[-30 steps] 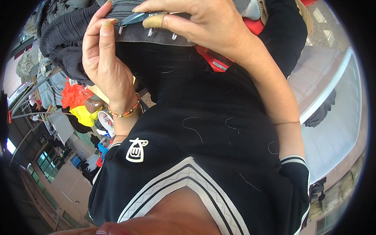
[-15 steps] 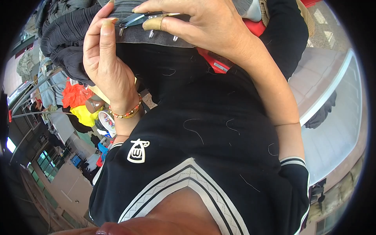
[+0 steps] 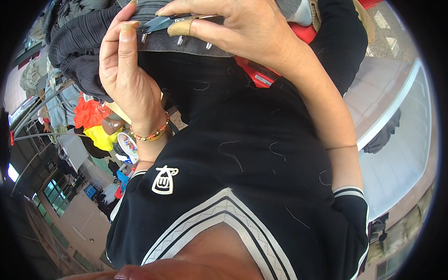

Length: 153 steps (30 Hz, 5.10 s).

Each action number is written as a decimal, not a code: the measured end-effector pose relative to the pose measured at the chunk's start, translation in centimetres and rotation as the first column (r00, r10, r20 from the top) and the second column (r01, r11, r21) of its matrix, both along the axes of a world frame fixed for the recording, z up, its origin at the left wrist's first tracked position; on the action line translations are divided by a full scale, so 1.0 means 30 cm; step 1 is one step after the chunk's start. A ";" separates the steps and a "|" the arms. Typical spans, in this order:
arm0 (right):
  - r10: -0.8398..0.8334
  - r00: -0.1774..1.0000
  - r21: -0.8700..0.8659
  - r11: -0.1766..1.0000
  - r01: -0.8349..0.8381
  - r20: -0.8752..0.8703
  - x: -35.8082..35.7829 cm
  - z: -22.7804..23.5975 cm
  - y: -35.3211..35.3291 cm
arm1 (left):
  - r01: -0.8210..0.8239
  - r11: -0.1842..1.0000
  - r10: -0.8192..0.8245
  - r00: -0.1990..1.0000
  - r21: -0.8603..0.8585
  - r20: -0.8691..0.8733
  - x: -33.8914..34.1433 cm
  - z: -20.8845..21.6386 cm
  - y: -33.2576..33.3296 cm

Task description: Inspecting fabric pieces for quality, trimming excess threads with scissors, and recording production data in a logbook.

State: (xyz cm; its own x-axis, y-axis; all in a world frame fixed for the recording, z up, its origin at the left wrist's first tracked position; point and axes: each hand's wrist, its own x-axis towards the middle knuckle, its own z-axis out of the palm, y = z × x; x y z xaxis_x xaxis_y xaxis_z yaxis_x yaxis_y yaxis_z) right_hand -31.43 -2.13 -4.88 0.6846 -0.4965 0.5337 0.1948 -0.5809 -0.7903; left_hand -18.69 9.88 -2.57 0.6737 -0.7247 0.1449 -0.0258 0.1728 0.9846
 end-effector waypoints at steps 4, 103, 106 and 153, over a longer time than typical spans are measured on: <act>0.000 1.000 -0.043 0.999 0.000 0.006 0.002 0.003 -0.004 | -0.004 1.000 0.004 1.000 0.006 -0.022 0.006 -0.002 0.006; -0.071 0.995 -0.004 0.997 0.071 -0.063 -0.078 -0.092 0.013 | -0.170 0.983 -0.002 0.336 0.063 0.942 0.070 -0.024 0.087; -0.133 0.988 0.122 0.982 0.141 -0.073 -0.068 -0.036 0.037 | -0.171 0.984 -0.005 0.233 0.046 0.972 0.064 -0.018 0.057; -0.140 0.984 0.486 0.871 0.072 0.106 0.011 -0.177 0.008 | -0.159 0.983 0.030 0.647 0.096 0.762 0.157 -0.078 0.030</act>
State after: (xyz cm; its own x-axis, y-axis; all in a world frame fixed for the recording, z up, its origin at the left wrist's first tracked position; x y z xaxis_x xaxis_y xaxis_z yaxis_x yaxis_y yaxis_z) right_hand -31.12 -1.88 -10.19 0.5529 -0.7796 0.2942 0.2769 -0.1611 -0.9473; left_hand -13.97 10.78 -4.90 0.4432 -0.7185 0.5360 -0.7781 -0.0115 0.6280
